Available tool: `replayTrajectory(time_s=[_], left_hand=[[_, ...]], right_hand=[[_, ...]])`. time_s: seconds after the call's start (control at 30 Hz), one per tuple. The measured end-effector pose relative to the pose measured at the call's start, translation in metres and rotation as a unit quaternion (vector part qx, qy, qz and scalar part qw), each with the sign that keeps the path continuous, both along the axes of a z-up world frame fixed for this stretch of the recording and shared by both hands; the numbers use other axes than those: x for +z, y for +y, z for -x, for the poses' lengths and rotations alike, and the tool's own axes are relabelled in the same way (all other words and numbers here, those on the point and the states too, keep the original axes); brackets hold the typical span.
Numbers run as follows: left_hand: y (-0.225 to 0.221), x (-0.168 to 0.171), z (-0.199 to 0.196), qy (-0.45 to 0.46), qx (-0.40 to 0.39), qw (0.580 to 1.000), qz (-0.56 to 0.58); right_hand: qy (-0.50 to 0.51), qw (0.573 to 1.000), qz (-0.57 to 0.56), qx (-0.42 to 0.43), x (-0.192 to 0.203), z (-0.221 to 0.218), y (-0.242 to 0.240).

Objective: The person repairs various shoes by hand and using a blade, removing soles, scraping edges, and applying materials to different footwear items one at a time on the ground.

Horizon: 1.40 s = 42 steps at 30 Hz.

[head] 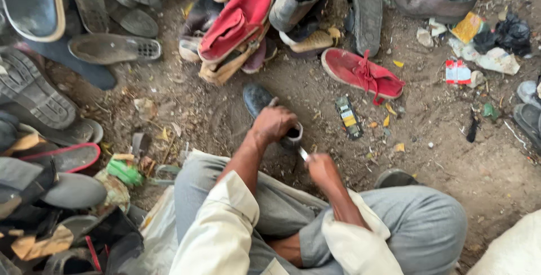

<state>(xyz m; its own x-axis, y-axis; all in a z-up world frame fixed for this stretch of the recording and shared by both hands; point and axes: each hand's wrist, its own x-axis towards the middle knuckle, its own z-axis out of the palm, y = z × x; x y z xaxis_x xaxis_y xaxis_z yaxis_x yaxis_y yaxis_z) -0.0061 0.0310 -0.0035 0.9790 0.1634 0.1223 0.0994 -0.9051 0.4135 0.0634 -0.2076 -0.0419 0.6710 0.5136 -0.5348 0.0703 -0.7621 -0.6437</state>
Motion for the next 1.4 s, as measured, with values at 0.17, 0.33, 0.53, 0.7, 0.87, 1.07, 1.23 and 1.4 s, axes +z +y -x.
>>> replayTrajectory(time_s=[0.17, 0.33, 0.53, 0.7, 0.87, 1.07, 1.23, 1.4], left_hand=[[-0.002, 0.006, -0.003, 0.017, -0.024, 1.0, -0.008], [-0.004, 0.007, -0.003, 0.025, -0.035, 0.999, -0.001], [0.003, -0.007, 0.002, -0.011, -0.044, 0.999, 0.002], [-0.001, -0.007, -0.003, 0.016, -0.048, 0.999, 0.019], [0.001, -0.006, -0.001, -0.022, -0.009, 1.0, 0.017], [-0.003, -0.005, -0.01, 0.002, 0.032, 0.999, 0.016], [-0.007, 0.003, -0.013, 0.005, 0.073, 0.997, 0.03], [-0.015, -0.011, -0.014, -0.043, 0.112, 0.991, 0.058]], right_hand=[[0.022, 1.0, -0.004, -0.001, 0.003, 0.005, -0.002], [0.117, 0.989, -0.037, -0.082, -0.013, 0.005, 0.002], [0.083, 0.992, -0.029, -0.085, -0.004, 0.029, -0.007], [0.13, 0.974, -0.091, -0.164, -0.029, 0.032, 0.01], [0.112, 0.983, -0.046, -0.137, -0.043, 0.034, 0.01], [-0.005, 0.993, -0.081, -0.086, -0.047, 0.056, -0.001], [-0.017, 0.992, -0.023, -0.124, -0.04, 0.054, 0.047], [0.197, 0.948, -0.07, -0.239, -0.023, 0.083, 0.026]])
